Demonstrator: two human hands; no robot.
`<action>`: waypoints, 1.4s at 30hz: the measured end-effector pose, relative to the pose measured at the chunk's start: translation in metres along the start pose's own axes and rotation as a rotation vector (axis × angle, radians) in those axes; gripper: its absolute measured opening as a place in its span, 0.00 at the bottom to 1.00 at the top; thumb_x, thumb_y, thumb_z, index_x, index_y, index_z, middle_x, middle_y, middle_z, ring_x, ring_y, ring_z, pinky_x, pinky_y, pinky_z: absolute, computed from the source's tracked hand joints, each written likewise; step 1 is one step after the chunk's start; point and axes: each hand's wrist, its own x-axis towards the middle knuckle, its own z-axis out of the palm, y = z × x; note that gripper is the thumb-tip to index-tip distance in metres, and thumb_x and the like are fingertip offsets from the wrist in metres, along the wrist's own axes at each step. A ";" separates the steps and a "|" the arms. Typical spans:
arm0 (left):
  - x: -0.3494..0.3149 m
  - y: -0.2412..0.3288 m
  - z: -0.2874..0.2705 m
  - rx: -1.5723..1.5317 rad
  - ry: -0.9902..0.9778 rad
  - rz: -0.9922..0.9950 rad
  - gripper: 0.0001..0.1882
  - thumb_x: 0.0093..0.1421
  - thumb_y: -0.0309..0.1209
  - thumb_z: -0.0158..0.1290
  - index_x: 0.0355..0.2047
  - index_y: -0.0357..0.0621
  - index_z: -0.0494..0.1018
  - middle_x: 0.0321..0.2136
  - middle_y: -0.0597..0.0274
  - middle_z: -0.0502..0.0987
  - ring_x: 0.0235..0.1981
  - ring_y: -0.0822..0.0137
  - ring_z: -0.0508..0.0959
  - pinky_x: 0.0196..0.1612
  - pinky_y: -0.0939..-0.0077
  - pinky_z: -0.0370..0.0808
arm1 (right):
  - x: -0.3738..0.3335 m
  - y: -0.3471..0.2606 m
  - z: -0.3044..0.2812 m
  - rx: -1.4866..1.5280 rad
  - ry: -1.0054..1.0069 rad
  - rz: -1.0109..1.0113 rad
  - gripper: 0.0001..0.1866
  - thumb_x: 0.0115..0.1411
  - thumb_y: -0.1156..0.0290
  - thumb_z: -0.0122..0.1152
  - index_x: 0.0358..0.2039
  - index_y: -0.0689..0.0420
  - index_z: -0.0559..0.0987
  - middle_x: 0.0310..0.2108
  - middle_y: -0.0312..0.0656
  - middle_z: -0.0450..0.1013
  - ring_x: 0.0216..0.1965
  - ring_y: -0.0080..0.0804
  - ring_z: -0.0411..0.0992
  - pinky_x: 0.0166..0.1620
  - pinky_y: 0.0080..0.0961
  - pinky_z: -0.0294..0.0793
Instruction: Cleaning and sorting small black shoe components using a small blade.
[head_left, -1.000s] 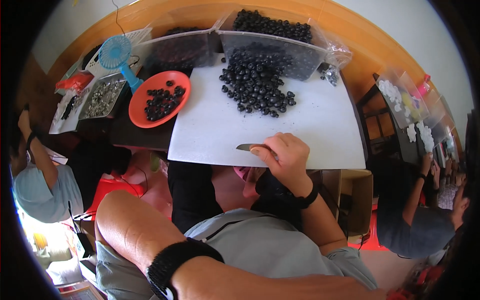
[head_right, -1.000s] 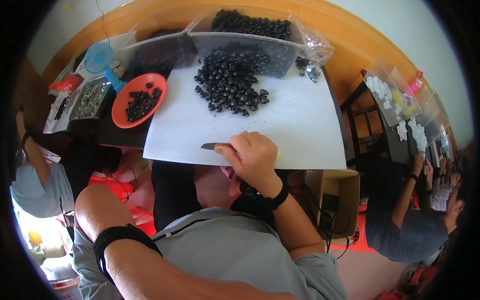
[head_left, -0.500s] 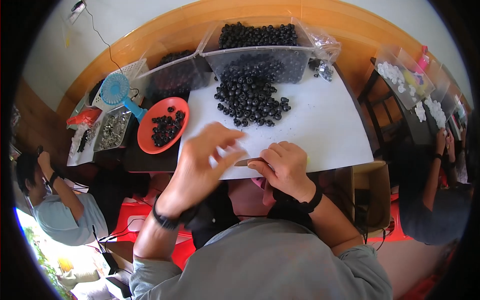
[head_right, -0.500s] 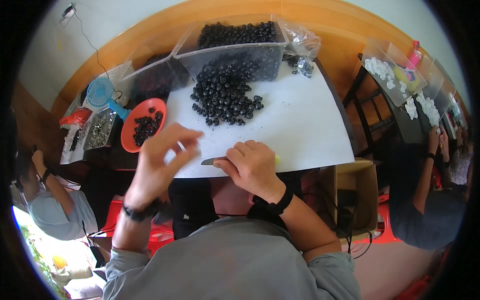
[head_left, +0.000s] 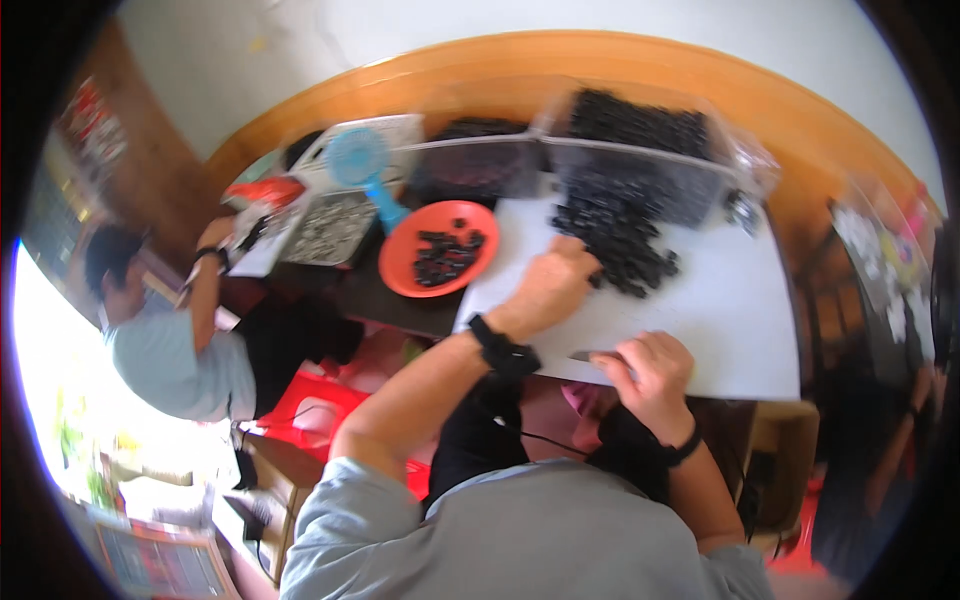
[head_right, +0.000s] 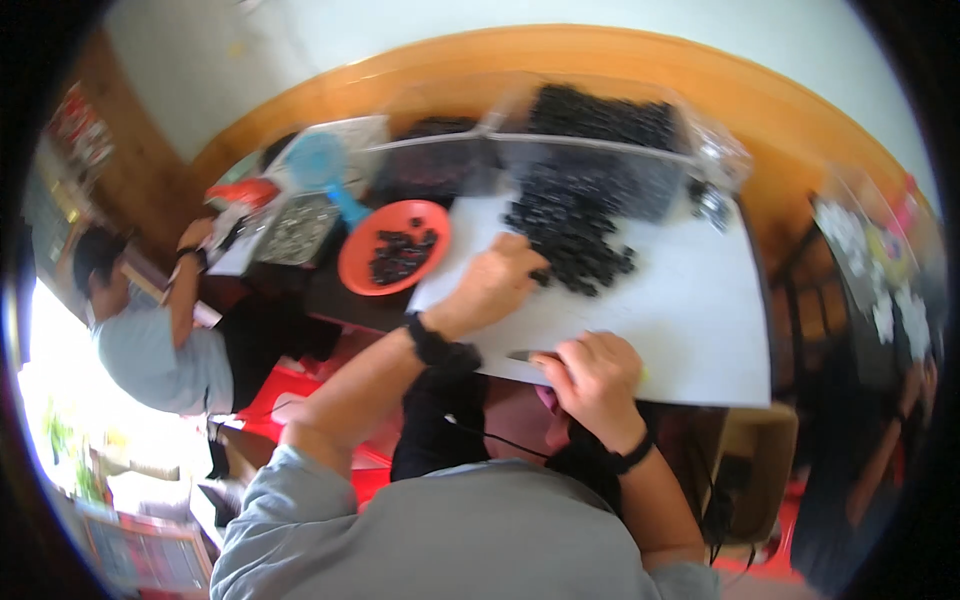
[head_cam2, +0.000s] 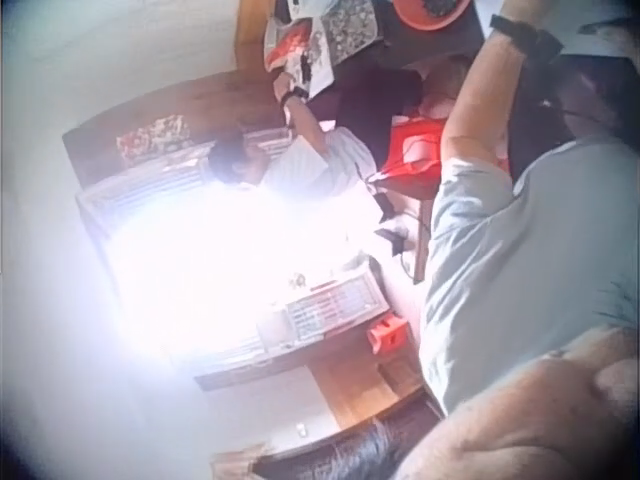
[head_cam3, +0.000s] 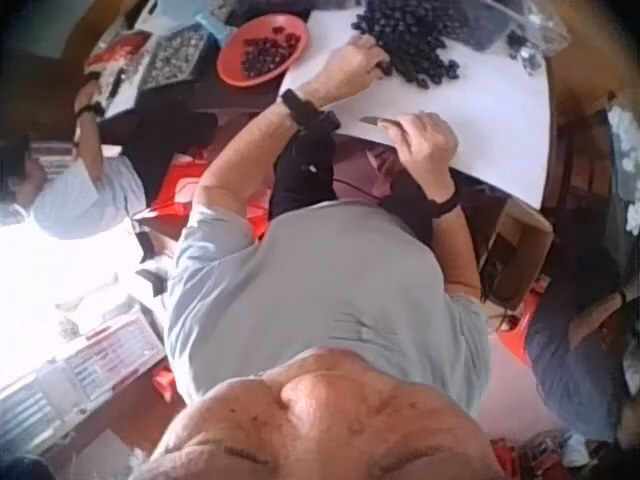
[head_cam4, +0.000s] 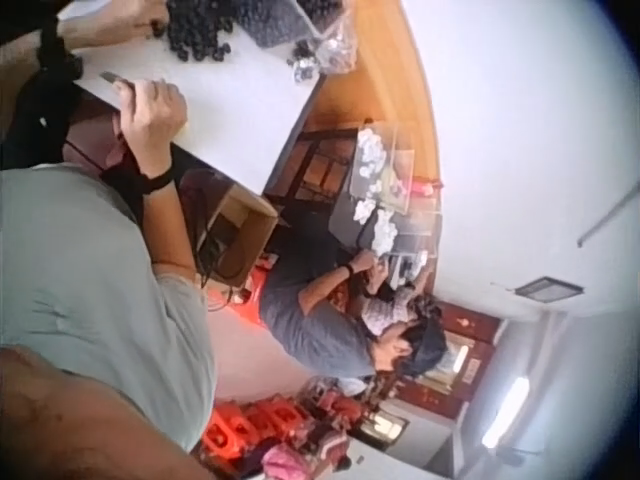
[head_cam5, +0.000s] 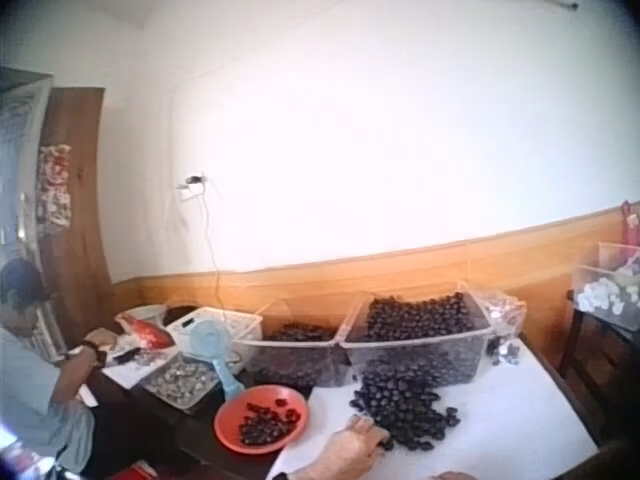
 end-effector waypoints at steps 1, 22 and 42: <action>0.002 -0.003 0.008 -0.031 0.032 -0.002 0.14 0.50 0.23 0.61 0.39 0.40 0.80 0.38 0.50 0.76 0.45 0.44 0.75 0.47 0.52 0.76 | -0.003 0.002 0.000 -0.026 -0.010 -0.001 0.13 0.55 0.68 0.73 0.24 0.54 0.74 0.20 0.39 0.67 0.23 0.42 0.68 0.26 0.39 0.64; -0.042 0.031 0.015 0.217 0.133 0.044 0.06 0.46 0.26 0.57 0.25 0.36 0.75 0.35 0.51 0.72 0.44 0.51 0.72 0.34 0.65 0.77 | -0.007 -0.002 -0.002 -0.041 -0.071 0.045 0.12 0.58 0.67 0.72 0.27 0.57 0.75 0.24 0.40 0.71 0.27 0.45 0.69 0.30 0.40 0.64; -0.043 0.018 0.009 -0.084 0.270 0.002 0.09 0.56 0.21 0.58 0.38 0.36 0.81 0.35 0.54 0.76 0.39 0.54 0.76 0.41 0.63 0.76 | 0.004 -0.001 -0.007 -0.060 -0.054 0.027 0.12 0.56 0.66 0.75 0.26 0.53 0.77 0.22 0.37 0.71 0.24 0.38 0.70 0.27 0.35 0.67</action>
